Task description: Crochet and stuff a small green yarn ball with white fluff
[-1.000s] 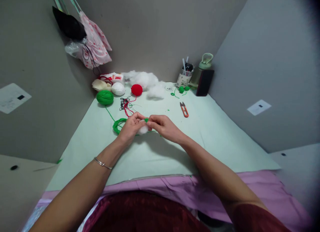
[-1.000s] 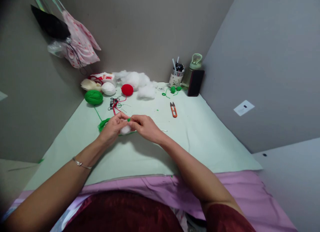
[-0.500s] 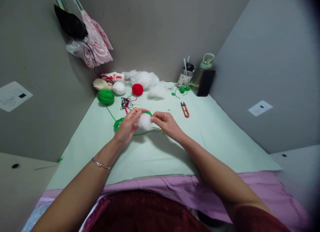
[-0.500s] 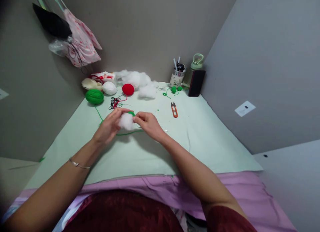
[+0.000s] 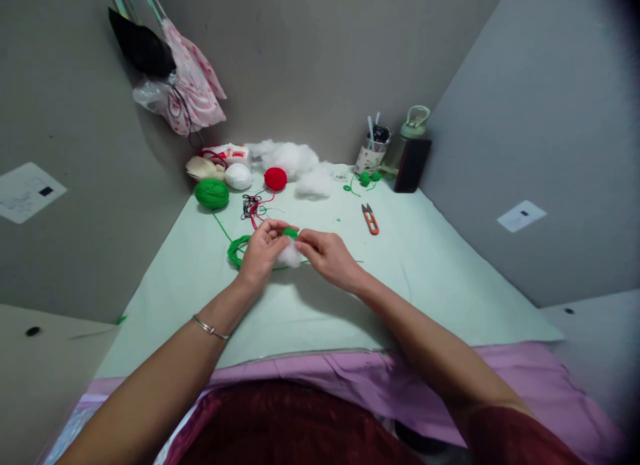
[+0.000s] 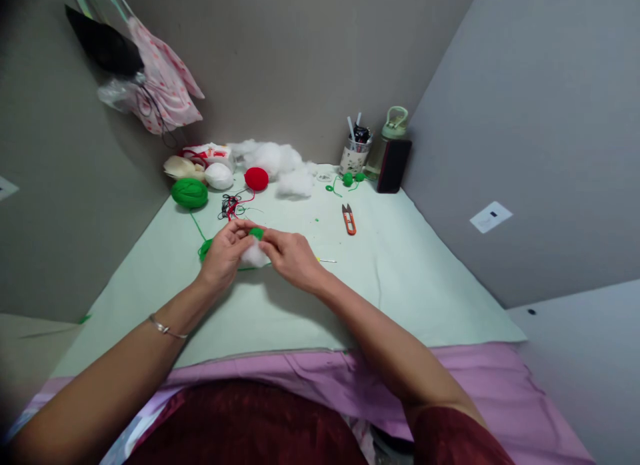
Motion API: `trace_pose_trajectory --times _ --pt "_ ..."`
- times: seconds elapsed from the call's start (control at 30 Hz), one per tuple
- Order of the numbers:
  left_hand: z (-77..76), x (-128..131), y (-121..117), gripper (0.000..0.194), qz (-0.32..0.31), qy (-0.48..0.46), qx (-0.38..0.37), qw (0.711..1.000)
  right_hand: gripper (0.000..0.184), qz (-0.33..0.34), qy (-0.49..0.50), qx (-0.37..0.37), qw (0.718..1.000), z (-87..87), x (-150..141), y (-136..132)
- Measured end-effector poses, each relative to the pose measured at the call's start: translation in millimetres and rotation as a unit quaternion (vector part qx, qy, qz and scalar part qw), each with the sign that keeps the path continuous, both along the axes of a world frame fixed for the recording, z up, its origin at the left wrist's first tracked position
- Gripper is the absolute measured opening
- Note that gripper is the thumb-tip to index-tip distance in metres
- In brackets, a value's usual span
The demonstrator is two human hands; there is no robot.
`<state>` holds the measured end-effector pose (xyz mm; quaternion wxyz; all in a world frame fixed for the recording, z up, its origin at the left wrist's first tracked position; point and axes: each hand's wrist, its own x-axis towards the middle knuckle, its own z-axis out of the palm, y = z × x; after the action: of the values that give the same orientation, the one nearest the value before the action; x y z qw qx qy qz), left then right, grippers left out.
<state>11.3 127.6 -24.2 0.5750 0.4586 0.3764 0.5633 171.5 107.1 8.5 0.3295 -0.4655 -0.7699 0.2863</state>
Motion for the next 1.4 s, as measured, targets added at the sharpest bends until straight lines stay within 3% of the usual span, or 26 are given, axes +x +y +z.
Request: trace_pose_trajectory --times 0.1,0.2,0.37,0.6,0.77,0.93,1.1,1.23,1.4 --pt "-5.6 1.9 1.5 0.030 0.036 0.013 0.013 0.999 0.018 0.012 -0.026 0.012 1.000 -0.8 -6.5 -3.5" --pt "-6.3 3.0 0.1 0.028 0.052 0.021 0.018 0.998 0.022 -0.001 0.012 -0.017 1.000 -4.4 -7.6 0.8" --pt "1.1 1.3 -4.9 0.026 0.014 0.019 0.000 1.000 0.024 -0.044 0.070 -0.076 0.994 -10.5 -0.4 12.3" --pt "4.3 -3.7 -1.8 0.040 -0.037 0.019 -0.006 0.999 0.027 -0.033 0.065 -0.069 0.995 -6.9 5.0 12.0" --pt "-4.7 -2.9 2.5 0.031 0.010 0.033 -0.002 0.999 0.018 0.012 0.029 -0.042 0.999 -2.2 -1.9 2.5" --pt "-10.2 -1.0 0.2 0.022 0.037 0.037 -0.026 0.998 0.019 0.002 0.020 -0.045 0.999 -2.5 -9.4 -1.9" --pt "3.8 -1.5 -5.4 0.022 -0.004 0.002 -0.054 0.999 0.025 -0.050 0.034 -0.062 0.996 -5.8 -1.2 7.5" --pt "15.5 -4.3 -6.5 0.028 -0.037 -0.024 -0.062 0.997 0.026 -0.056 0.066 -0.081 0.993 -10.6 6.2 17.2" --pt "12.4 -3.2 -4.6 0.041 -0.074 -0.031 -0.089 0.993 0.025 -0.041 0.071 -0.089 0.993 -14.3 5.9 22.3"
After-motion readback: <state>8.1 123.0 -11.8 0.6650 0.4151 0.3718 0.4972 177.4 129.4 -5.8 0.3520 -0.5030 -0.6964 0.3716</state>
